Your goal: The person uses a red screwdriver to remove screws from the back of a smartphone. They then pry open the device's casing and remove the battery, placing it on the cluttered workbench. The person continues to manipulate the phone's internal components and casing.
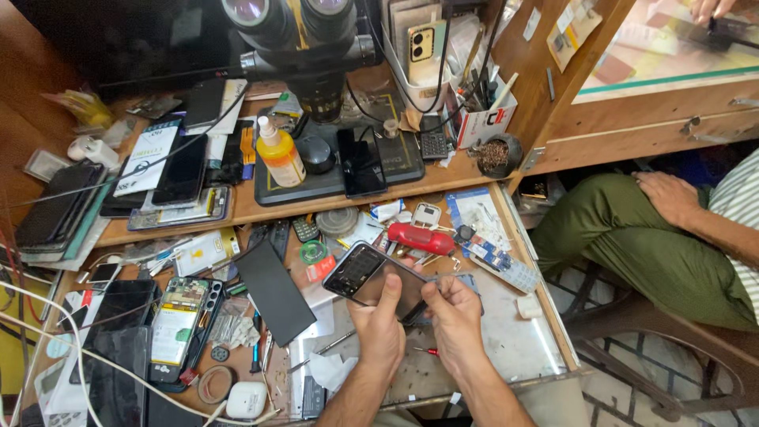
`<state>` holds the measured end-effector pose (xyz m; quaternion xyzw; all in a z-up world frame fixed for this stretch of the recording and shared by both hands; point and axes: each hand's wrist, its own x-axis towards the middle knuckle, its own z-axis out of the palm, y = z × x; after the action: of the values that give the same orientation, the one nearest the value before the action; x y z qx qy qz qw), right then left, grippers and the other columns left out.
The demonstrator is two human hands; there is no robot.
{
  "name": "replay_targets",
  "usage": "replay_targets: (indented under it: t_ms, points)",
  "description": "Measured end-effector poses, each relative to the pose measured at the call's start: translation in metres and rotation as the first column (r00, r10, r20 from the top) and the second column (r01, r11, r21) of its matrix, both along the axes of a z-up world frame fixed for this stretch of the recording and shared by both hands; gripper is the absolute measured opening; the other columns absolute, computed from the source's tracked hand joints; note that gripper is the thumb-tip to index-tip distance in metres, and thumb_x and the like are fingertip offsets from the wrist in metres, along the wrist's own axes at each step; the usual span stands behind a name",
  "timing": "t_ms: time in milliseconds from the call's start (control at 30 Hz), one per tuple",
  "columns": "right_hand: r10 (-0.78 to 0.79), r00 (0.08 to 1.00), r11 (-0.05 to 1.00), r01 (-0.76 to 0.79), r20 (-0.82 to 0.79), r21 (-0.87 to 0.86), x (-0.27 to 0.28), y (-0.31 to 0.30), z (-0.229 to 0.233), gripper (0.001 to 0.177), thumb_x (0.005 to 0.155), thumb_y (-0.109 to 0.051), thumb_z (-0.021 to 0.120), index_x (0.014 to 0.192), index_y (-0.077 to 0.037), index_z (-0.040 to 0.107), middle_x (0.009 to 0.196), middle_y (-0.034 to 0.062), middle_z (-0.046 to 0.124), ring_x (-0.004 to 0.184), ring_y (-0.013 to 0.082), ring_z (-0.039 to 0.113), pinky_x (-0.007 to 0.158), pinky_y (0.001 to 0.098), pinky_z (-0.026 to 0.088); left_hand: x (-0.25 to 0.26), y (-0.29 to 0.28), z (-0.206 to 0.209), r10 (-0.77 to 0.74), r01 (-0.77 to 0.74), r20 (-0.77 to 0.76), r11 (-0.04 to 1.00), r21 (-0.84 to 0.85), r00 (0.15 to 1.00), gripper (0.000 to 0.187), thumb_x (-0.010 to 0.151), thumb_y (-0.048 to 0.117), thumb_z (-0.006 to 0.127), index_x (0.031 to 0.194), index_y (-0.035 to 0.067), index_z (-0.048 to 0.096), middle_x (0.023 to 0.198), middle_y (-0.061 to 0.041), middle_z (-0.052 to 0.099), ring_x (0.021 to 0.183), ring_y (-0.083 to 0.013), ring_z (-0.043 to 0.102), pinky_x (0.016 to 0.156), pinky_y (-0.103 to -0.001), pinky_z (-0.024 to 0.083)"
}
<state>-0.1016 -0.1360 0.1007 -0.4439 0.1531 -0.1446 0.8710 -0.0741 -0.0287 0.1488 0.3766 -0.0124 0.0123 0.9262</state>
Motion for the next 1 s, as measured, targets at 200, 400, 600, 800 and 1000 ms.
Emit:
replay_targets:
  t_ms: [200,400,600,800,1000]
  points:
    - [0.001,1.0,0.998,-0.002,0.015,0.06,0.0,0.007,0.005,0.03,0.086,-0.024,0.082,0.08,-0.014,0.054,0.078,-0.0043,0.062,0.068,0.007,0.053,0.063,0.0244,0.042,0.0,0.0,0.001,0.005,-0.005,-0.005,0.999,-0.039,1.0,0.037,0.092,0.012,0.073,0.125,-0.001,0.062,0.11,-0.018,0.074,0.099,-0.0282,0.073,0.091,-0.044,0.06]
    - [0.043,0.998,0.997,-0.039,0.054,-0.068,-0.006,0.008,0.019,0.028,0.081,-0.011,0.085,0.089,-0.012,0.059,0.086,-0.0031,0.067,0.075,0.0056,0.058,0.071,0.0221,0.047,0.0,0.001,0.008,0.03,-0.027,0.038,0.997,-0.078,0.999,0.039,0.093,0.01,0.072,0.128,0.0,0.058,0.108,-0.016,0.072,0.098,-0.0283,0.073,0.091,-0.044,0.062]
    - [0.04,0.996,0.998,-0.044,0.079,0.047,-0.009,0.013,0.024,0.021,0.089,-0.012,0.08,0.09,-0.01,0.058,0.09,-0.001,0.068,0.079,0.0075,0.059,0.075,0.0246,0.047,-0.001,0.002,0.012,0.003,-0.003,-0.002,0.996,-0.091,1.0,0.042,0.094,0.013,0.071,0.131,-0.001,0.059,0.108,-0.018,0.072,0.096,-0.0292,0.073,0.086,-0.042,0.061]
    - [0.017,0.998,0.995,-0.023,0.057,0.098,-0.009,0.024,0.031,0.016,0.091,-0.019,0.075,0.091,-0.01,0.06,0.093,-0.0005,0.069,0.083,0.0087,0.062,0.078,0.0272,0.05,0.001,0.004,0.008,0.001,0.001,0.021,0.991,-0.133,1.0,0.033,0.097,0.014,0.071,0.123,-0.003,0.06,0.108,-0.018,0.072,0.099,-0.0304,0.073,0.089,-0.045,0.061]
    - [0.043,0.996,0.993,-0.052,0.083,0.104,-0.008,0.031,0.015,0.024,0.098,-0.025,0.074,0.089,-0.01,0.059,0.09,-0.0001,0.068,0.077,0.009,0.058,0.07,0.0279,0.048,0.002,0.005,0.009,0.043,-0.042,0.003,0.993,-0.111,0.999,0.034,0.097,0.014,0.07,0.124,-0.002,0.059,0.11,-0.017,0.071,0.099,-0.0297,0.072,0.09,-0.044,0.06]
